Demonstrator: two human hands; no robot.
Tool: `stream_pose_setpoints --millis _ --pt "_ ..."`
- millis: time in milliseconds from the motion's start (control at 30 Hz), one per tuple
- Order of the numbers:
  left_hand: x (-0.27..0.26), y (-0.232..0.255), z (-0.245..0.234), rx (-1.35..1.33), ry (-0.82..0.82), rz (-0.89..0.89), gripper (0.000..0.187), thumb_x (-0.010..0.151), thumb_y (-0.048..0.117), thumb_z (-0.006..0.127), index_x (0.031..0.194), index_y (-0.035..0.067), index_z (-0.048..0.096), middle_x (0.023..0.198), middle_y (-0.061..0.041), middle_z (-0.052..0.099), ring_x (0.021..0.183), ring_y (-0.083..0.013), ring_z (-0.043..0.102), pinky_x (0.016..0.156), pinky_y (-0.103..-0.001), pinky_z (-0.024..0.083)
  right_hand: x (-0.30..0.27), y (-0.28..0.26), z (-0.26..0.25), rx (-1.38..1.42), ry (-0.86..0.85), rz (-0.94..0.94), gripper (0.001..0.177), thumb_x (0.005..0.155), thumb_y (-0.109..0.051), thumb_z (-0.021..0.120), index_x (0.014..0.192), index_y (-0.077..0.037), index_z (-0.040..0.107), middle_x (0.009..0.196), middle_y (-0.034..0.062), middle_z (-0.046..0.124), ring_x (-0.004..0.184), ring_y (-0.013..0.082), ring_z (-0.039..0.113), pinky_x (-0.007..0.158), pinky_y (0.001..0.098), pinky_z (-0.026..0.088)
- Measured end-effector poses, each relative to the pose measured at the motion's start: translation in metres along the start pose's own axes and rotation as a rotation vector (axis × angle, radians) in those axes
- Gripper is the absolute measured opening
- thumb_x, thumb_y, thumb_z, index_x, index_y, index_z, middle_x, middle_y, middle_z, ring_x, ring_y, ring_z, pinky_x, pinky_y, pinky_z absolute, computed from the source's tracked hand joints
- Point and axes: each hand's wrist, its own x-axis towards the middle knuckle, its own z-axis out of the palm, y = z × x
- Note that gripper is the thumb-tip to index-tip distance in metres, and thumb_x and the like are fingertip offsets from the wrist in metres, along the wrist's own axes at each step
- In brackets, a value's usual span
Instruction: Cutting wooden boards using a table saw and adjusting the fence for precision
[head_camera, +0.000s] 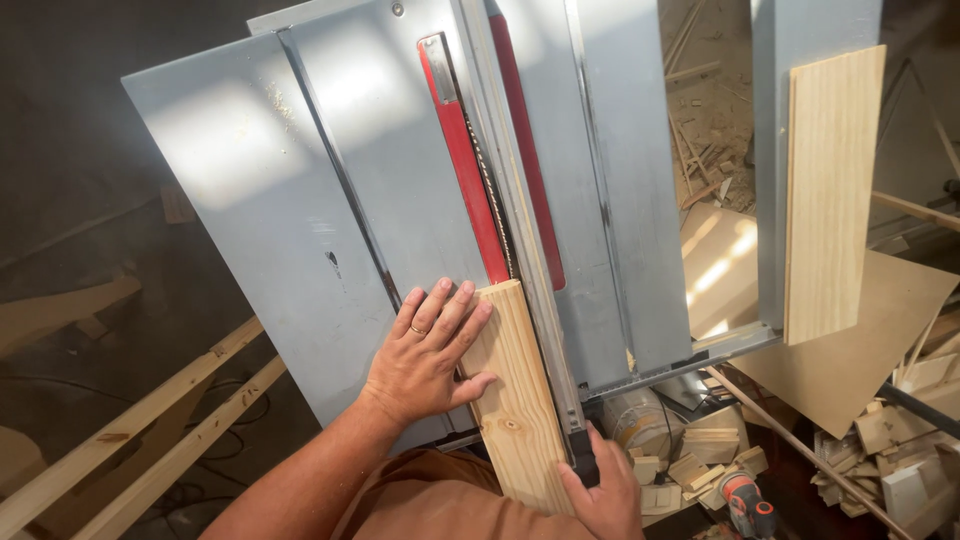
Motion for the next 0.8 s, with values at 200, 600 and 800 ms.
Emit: stream_pose_setpoints --millis 200,600,800 --pt "-0.004 0.004 0.0 0.017 -0.027 -0.007 0.086 0.092 0.07 0.058 0.157 0.015 0.045 0.162 -0.011 0.042 0.152 -0.0323 0.035 0.127 -0.051 0.025 0.046 -0.07 -0.043 -0.082 0.257 -0.311 0.071 0.084 -0.047 0.078 0.139 -0.006 0.059 0.118 0.0133 0.065 0.108 0.0295 0.061 0.093 0.0441 0.053" --pt "-0.007 0.011 0.009 0.096 -0.057 -0.057 0.101 0.074 0.074 0.064 0.158 0.022 0.043 0.165 -0.008 0.038 0.153 -0.0299 0.032 0.127 -0.049 0.021 0.087 -0.089 -0.038 -0.023 0.206 -0.296 0.063 0.082 -0.046 0.078 0.135 -0.015 0.065 0.107 0.0066 0.063 0.098 0.0331 0.068 0.083 0.0471 0.054" --pt "-0.009 0.014 0.007 0.102 -0.091 -0.072 0.1 0.077 0.074 0.062 0.16 0.022 0.039 0.167 -0.008 0.034 0.154 -0.0291 0.029 0.128 -0.049 0.019 0.083 -0.091 -0.039 -0.009 0.206 -0.284 0.063 0.085 -0.049 0.075 0.137 -0.016 0.064 0.106 0.005 0.062 0.097 0.0342 0.068 0.083 0.0483 0.054"
